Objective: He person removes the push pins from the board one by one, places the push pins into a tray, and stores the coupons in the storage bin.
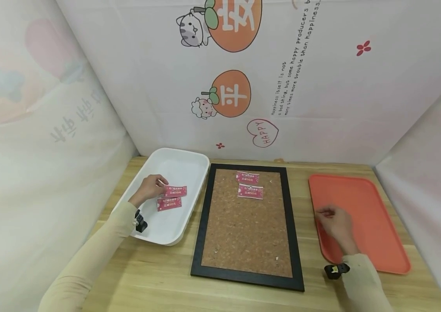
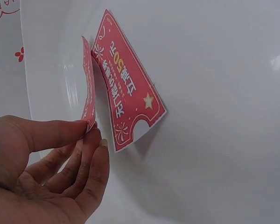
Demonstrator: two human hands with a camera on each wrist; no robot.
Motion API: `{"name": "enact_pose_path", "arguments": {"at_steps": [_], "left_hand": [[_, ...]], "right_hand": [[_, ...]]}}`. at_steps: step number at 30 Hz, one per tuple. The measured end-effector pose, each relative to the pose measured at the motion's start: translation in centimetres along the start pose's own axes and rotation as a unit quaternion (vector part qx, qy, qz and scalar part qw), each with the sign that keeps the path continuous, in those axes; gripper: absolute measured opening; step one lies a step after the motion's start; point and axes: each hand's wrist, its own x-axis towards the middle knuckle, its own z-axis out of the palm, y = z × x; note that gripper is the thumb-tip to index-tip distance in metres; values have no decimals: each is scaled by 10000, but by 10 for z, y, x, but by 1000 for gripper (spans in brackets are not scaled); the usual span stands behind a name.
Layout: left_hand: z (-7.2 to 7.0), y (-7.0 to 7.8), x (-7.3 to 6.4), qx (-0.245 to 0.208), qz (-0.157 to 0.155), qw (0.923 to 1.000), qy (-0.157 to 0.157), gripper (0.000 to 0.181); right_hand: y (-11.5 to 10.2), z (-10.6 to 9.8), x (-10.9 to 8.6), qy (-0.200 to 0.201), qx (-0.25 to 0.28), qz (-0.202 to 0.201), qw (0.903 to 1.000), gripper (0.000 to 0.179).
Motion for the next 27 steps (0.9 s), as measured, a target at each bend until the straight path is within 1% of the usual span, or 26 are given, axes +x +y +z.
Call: {"name": "enact_pose_path", "arguments": {"at_steps": [5,9,15,19,23,27], "left_hand": [[1,-5,2,55,66,10000,-6,26],[2,-8,5,188,93,9998,-22,24],[4,-8,5,244,89,9996,-62,24],[4,-6,4,309,26,9995,-71,25],[5,-4,4,429,3,9991,-7,25],[6,-4,3,528,-35,9986,55,26]], "right_hand": [[5,-4,0,-83,-155,229,9996,38],[9,-8,-1,-85,-164,296,9994,38],[18,-12,0,45,-326,231,9992,34],[21,-13,1,95,-489,177,9986,31],[23,-14,2,230,-723,64,9971,29],[24,-13,4,227,-817,147,9963,32]]}}
